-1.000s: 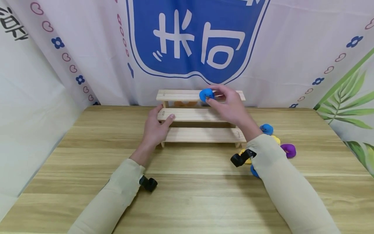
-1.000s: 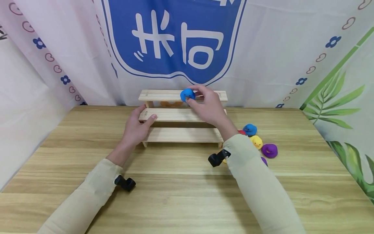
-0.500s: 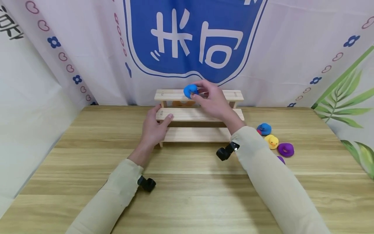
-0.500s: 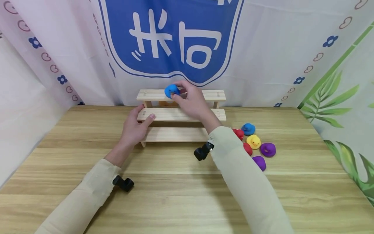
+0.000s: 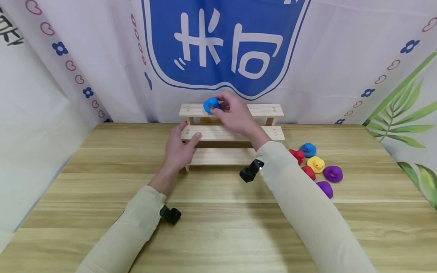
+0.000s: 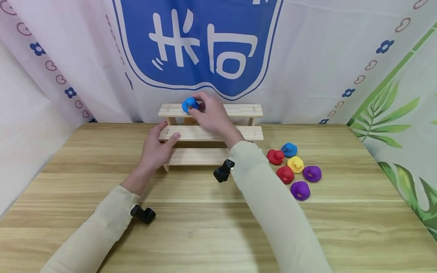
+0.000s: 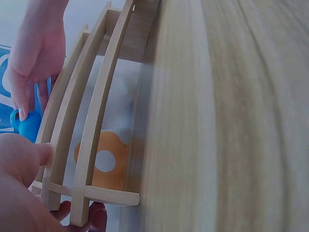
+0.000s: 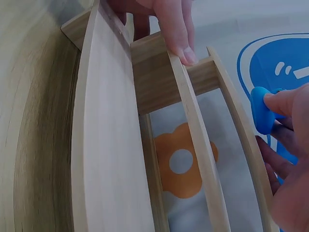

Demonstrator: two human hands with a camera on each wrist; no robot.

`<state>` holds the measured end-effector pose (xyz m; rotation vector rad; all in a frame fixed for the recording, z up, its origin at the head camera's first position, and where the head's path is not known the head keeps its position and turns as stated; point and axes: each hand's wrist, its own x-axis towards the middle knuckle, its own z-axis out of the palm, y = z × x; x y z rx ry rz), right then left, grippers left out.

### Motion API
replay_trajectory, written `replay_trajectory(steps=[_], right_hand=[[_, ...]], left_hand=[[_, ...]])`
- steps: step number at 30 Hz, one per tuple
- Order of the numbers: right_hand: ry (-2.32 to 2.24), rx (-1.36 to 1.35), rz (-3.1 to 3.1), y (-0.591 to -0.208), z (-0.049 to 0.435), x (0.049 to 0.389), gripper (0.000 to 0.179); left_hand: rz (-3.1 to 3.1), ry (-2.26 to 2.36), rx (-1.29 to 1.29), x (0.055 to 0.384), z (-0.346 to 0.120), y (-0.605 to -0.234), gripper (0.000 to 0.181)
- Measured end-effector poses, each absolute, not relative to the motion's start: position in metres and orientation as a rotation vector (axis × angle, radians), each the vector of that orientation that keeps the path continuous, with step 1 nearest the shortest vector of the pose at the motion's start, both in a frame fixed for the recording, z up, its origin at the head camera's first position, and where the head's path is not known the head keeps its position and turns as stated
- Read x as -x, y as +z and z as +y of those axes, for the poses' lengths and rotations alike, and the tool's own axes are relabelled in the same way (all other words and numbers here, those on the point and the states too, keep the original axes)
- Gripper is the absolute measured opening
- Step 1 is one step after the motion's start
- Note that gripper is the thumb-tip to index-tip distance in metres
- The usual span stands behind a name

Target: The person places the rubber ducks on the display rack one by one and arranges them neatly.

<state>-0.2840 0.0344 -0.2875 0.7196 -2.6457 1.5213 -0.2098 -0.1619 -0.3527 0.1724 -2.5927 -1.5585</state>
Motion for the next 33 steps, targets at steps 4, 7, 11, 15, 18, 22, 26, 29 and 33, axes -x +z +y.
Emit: replay_trajectory(steps=[4,7,11,15,18,22,26,29,33], right_hand=[[1.5,-0.749,-2.653,-0.287,0.026,0.285,0.037],[1.484,-0.745,-2.671,-0.286,0.021,0.285,0.037],[1.46,-0.733,-2.695,-0.286,0.017,0.286,0.038],[1.43,-0.696,-2.723,-0.286,0.014,0.285,0.04],[1.406,-0.673,-2.737,-0.286,0.012,0.285,0.04],[1.375,-0.661,-2.747,-0.286,0.01,0.285,0.04],[1.346,-0.65,-2.761,-0.286,0.009,0.284,0.041],[1.331,-0.635,-2.783,-0.285,0.009,0.284,0.043],[1.351,-0.622,-2.803,-0.284,0.011,0.283,0.048]], left_hand=[[-2.606,-1.543,-0.179,0.21,-0.162,-0.353,0.077],[-2.609,-1.536,-0.178,0.211,-0.162,-0.353,0.077],[-2.61,-1.526,-0.172,0.211,-0.163,-0.354,0.077],[-2.613,-1.522,-0.162,0.212,-0.163,-0.354,0.077],[-2.607,-1.526,-0.154,0.212,-0.163,-0.355,0.077],[-2.603,-1.528,-0.144,0.211,-0.163,-0.354,0.077],[-2.605,-1.522,-0.135,0.21,-0.163,-0.354,0.077],[-2.607,-1.519,-0.131,0.21,-0.163,-0.354,0.077],[-2.606,-1.526,-0.136,0.211,-0.163,-0.354,0.077]])
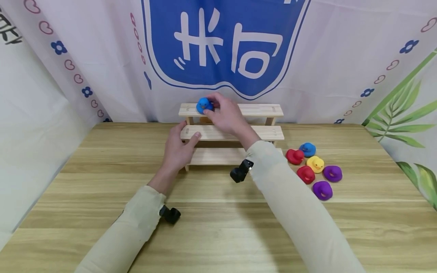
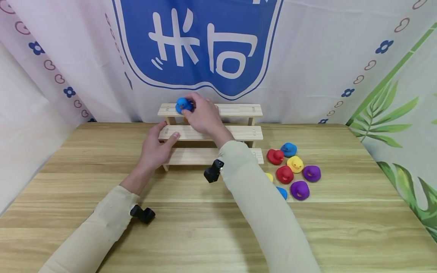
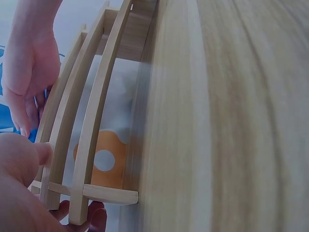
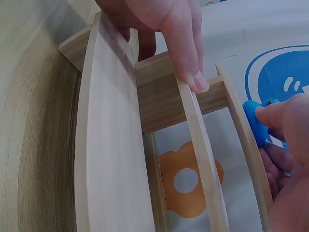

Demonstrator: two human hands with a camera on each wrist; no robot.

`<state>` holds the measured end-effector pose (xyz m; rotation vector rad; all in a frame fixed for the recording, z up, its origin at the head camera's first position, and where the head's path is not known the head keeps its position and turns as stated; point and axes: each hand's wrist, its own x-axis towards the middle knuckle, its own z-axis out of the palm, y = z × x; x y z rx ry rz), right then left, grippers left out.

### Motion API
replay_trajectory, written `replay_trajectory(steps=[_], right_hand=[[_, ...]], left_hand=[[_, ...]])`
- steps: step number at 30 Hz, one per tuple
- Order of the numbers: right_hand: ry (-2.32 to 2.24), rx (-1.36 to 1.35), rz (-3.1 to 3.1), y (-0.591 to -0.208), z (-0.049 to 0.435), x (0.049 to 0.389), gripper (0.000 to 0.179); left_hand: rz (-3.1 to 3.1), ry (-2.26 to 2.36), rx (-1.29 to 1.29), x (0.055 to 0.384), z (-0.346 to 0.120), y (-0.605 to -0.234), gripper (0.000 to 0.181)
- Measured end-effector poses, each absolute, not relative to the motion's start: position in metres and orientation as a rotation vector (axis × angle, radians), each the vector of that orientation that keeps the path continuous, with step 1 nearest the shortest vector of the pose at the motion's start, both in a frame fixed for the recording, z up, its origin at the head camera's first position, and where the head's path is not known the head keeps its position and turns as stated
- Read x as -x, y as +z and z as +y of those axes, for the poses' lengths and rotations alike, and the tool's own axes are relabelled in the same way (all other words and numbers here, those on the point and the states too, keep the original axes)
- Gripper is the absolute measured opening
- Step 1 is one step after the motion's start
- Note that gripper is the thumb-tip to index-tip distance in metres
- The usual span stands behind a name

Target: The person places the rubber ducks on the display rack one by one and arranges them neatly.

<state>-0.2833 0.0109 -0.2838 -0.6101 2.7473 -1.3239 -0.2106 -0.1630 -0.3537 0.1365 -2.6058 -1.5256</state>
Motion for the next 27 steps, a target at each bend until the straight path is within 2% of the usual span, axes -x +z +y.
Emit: replay_trajectory(steps=[9,27], right_hand=[[-1.348,0.625,2.72,-0.28,0.029,0.278,0.052],[-1.489,0.691,2.733,-0.278,0.081,0.253,0.044]], left_hand=[[-2.606,-1.521,-0.148,0.211,-0.161,-0.354,0.077],[-2.591,-1.528,-0.154,0.21,-0.163,-0.356,0.075]])
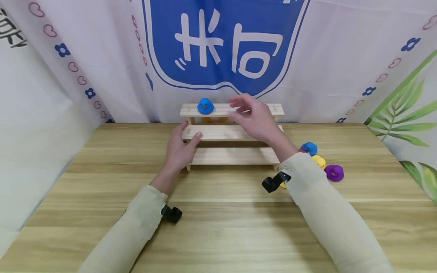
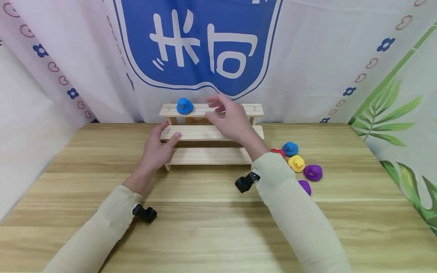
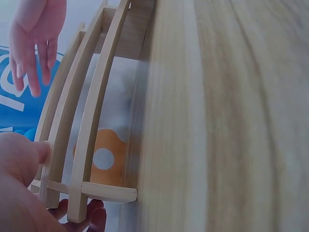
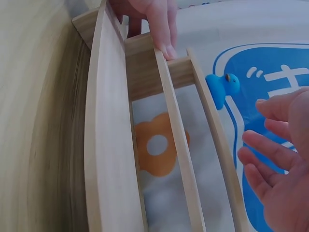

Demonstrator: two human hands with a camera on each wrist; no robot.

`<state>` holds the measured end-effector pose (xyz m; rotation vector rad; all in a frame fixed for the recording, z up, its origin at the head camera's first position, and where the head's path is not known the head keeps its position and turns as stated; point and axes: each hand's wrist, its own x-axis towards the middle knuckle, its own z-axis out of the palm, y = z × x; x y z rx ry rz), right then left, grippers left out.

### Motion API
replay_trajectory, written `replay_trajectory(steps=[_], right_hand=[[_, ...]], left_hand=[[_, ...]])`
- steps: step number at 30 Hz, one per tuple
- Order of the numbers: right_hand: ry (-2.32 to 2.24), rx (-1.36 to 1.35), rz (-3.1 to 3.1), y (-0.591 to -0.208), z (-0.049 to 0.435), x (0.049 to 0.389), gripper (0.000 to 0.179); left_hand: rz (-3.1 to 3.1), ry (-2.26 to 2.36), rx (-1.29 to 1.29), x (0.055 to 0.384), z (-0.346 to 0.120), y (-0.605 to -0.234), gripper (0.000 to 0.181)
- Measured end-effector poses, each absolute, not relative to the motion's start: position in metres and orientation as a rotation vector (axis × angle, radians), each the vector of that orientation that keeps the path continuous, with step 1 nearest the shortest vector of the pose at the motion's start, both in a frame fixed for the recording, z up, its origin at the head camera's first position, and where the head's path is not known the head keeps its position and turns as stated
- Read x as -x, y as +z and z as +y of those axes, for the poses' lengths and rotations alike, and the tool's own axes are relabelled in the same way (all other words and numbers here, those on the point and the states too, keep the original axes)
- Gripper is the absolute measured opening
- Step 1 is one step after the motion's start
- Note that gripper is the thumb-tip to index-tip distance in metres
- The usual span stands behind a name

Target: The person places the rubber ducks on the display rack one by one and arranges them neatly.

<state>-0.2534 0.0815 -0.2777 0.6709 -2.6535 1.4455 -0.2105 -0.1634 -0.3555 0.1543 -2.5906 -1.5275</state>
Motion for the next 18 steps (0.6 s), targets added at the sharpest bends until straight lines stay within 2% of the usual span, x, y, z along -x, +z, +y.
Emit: replay_trajectory(steps=[18], right_hand=[[1.414,-0.564,-2.586,-0.297,0.163,0.222,0.041]], left_hand=[[-2.599,-1.512,-0.148,0.21,-0.163,-0.355,0.074]])
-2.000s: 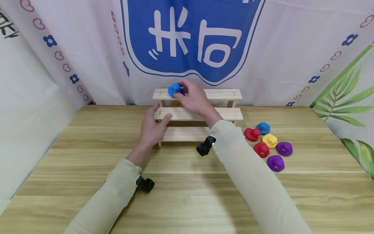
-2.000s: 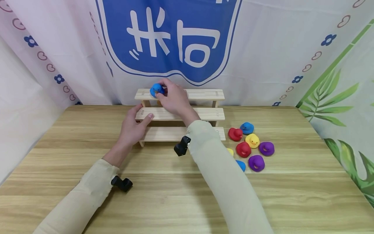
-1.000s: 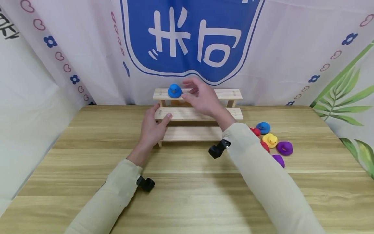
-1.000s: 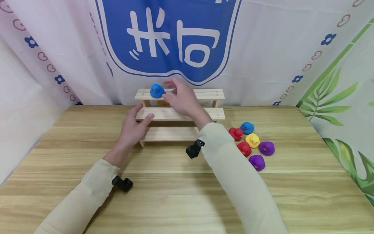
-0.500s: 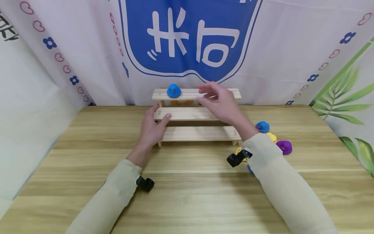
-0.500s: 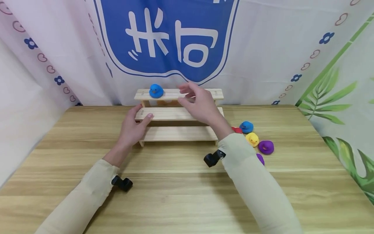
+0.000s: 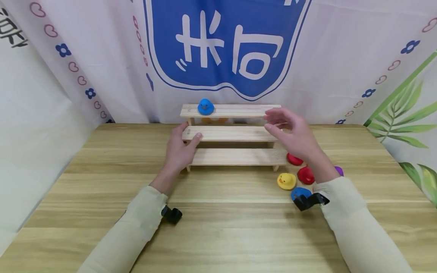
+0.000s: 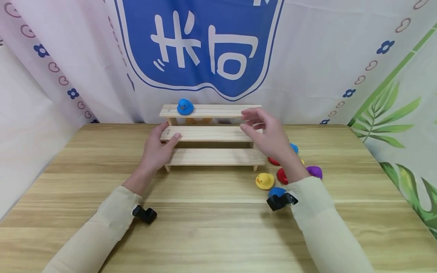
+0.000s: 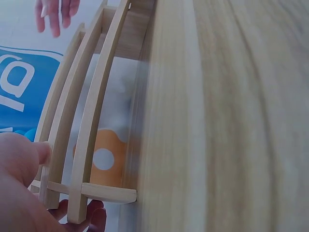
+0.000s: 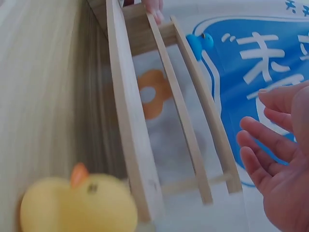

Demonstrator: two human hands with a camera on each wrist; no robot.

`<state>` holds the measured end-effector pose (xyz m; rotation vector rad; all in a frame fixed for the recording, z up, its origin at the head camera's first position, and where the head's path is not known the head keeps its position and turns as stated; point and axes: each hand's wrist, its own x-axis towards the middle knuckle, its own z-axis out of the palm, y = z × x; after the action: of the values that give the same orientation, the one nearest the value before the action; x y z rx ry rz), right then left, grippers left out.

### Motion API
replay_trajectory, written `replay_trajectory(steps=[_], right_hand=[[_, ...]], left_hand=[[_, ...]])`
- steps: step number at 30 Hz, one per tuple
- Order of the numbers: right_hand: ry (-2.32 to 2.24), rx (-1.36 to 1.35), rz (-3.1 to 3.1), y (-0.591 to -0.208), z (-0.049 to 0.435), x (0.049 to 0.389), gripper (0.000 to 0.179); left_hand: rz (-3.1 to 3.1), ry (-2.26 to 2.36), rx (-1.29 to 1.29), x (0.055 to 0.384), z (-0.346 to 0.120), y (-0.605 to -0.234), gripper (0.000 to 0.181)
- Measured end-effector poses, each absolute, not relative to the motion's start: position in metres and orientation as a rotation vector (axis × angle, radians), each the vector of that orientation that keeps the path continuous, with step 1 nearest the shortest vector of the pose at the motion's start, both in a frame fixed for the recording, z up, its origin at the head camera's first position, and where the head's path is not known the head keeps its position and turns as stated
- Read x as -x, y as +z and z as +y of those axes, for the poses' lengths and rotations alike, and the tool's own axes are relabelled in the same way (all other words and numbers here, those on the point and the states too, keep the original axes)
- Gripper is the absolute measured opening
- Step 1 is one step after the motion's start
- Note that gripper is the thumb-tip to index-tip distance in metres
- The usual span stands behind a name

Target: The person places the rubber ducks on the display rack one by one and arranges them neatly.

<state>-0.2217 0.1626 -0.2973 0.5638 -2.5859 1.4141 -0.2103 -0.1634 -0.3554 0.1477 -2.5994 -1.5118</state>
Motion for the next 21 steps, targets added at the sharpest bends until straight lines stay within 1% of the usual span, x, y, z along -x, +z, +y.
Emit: replay_trajectory(steps=[8,14,21], right_hand=[[1.407,-0.442,-2.551,-0.31,0.196,0.212,0.04],[1.389,-0.346,-2.567,-0.321,0.218,0.213,0.042],[1.38,-0.267,-2.577,-0.326,0.235,0.215,0.045]], left_hand=[[-2.595,-1.53,-0.156,0.21,-0.162,-0.356,0.074],[-2.596,-1.515,-0.157,0.211,-0.162,-0.357,0.074],[-2.594,-1.509,-0.162,0.211,-0.161,-0.356,0.074]])
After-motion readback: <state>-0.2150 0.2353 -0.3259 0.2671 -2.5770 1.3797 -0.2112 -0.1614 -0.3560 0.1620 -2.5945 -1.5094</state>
